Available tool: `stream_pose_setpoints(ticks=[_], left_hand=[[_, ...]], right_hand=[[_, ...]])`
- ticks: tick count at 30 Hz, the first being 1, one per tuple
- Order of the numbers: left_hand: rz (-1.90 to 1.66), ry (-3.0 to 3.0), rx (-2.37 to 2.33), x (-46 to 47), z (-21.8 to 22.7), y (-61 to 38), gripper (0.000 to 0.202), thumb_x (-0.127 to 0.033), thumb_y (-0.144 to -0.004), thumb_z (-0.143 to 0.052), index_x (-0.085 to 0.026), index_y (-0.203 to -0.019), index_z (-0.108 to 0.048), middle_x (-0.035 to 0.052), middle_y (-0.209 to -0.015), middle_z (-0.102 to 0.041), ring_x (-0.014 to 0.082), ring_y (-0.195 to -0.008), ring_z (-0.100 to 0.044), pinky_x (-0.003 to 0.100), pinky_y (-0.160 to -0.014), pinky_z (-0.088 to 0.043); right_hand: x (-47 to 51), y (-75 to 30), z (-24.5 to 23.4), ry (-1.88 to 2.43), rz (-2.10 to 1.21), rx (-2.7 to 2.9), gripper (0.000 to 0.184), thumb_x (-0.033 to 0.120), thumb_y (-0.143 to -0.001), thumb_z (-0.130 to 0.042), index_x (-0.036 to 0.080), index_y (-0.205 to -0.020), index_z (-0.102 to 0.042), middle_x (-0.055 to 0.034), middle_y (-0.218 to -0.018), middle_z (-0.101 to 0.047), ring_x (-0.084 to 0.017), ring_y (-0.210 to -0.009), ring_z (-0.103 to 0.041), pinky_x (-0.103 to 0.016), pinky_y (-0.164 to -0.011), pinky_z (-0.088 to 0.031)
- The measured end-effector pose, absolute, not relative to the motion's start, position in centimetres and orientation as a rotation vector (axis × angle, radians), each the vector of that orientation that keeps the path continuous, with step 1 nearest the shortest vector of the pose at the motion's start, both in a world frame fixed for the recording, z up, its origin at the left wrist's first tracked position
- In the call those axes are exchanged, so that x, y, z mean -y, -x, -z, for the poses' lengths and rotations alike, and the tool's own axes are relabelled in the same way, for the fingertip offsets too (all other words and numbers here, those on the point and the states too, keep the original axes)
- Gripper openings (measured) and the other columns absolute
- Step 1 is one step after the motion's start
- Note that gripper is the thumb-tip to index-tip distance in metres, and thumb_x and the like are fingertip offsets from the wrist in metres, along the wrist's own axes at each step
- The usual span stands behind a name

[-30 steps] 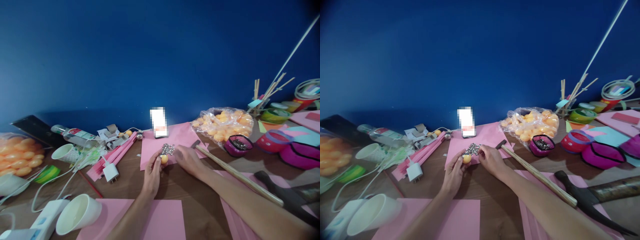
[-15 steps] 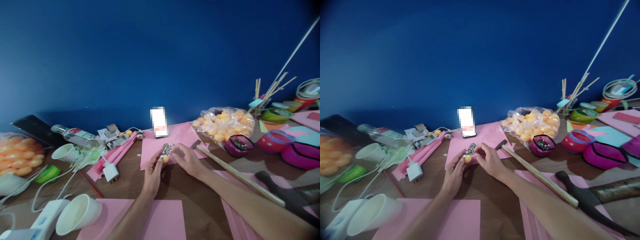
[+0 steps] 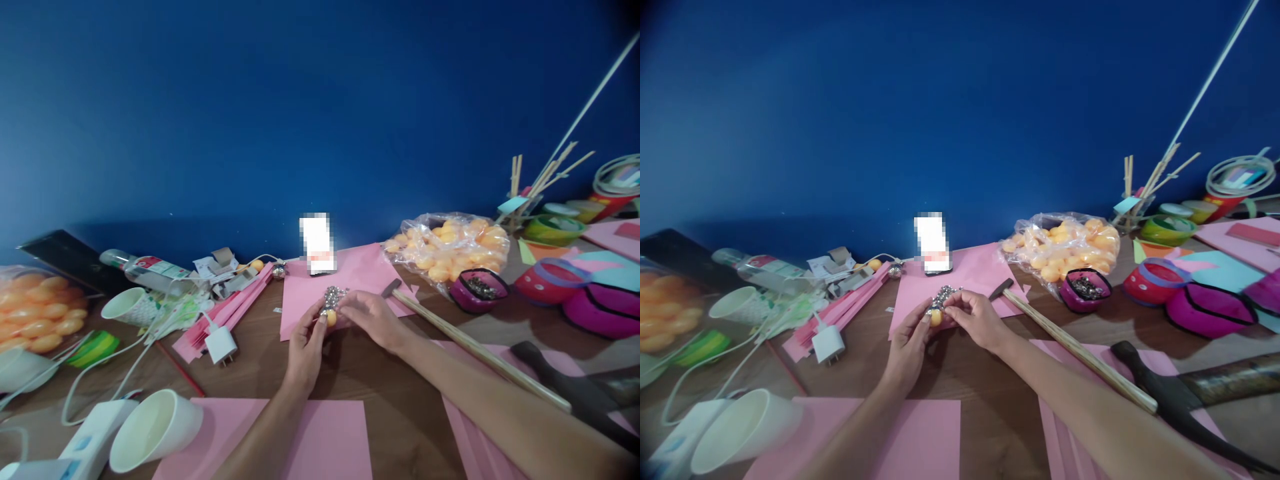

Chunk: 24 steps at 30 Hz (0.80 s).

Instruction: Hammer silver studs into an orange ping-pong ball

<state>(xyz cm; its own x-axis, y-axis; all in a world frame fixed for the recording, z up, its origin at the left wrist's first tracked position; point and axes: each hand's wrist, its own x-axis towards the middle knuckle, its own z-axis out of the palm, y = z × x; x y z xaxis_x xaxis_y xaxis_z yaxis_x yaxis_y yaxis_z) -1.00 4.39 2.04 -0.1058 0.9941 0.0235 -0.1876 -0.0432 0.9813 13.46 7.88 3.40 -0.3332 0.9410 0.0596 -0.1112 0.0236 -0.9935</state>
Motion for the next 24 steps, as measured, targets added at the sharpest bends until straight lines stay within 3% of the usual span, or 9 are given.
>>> stream_pose_setpoints(ticks=[7, 10, 13, 18, 24], left_hand=[[-1.361, -1.162, -1.190, -4.3, -2.7, 1.1, 0.037, -0.031, -0.076, -0.053, -0.018, -0.111, -0.056, 0.0065, -0.117, -0.056, 0.0213, -0.108, -0.050, 0.035, -0.093, -0.040], [-1.341, -1.212, -1.225, -4.2, -2.9, 1.1, 0.036, -0.031, -0.077, -0.052, -0.019, -0.110, -0.056, 0.0063, -0.116, -0.057, 0.0212, -0.107, -0.050, 0.035, -0.093, -0.040], [-1.334, -1.242, -1.214, -4.2, -2.7, 1.2, 0.036, -0.030, -0.077, -0.052, -0.019, -0.111, -0.055, 0.0065, -0.114, -0.057, 0.0208, -0.106, -0.052, 0.034, -0.091, -0.041], [-1.352, -1.215, -1.171, -4.2, -2.4, 1.2, 0.038, -0.029, -0.076, -0.054, -0.019, -0.112, -0.054, 0.0068, -0.117, -0.056, 0.0211, -0.105, -0.052, 0.034, -0.090, -0.042], [-1.349, -1.137, -1.136, -4.2, -2.3, 1.1, 0.041, -0.029, -0.074, -0.056, -0.019, -0.113, -0.053, 0.0081, -0.117, -0.056, 0.0219, -0.104, -0.053, 0.035, -0.088, -0.044]], right_hand=[[-7.5, -13.4, -4.1, 0.931, -1.470, 1.399, 0.016, 0.031, -0.073, -0.058, 0.016, -0.078, -0.055, 0.0004, -0.069, -0.061, -0.011, -0.060, -0.056, -0.024, -0.058, -0.046], [-7.3, -13.4, -4.4, 0.875, -1.462, 1.458, 0.013, 0.029, -0.074, -0.057, 0.016, -0.075, -0.057, -0.0004, -0.073, -0.062, -0.012, -0.067, -0.057, -0.024, -0.062, -0.044], [-7.2, -13.4, -4.4, 0.852, -1.503, 1.479, 0.015, 0.030, -0.075, -0.056, 0.016, -0.076, -0.058, -0.0015, -0.077, -0.064, -0.014, -0.075, -0.057, -0.025, -0.065, -0.043], [-7.4, -13.4, -3.7, 0.946, -1.521, 1.488, 0.021, 0.036, -0.073, -0.057, 0.016, -0.078, -0.058, -0.0017, -0.077, -0.063, -0.013, -0.070, -0.056, -0.022, -0.055, -0.041], [-7.5, -13.3, -3.2, 0.949, -1.532, 1.465, 0.024, 0.039, -0.072, -0.058, 0.016, -0.078, -0.058, -0.0014, -0.076, -0.061, -0.012, -0.068, -0.055, -0.022, -0.055, -0.043]])
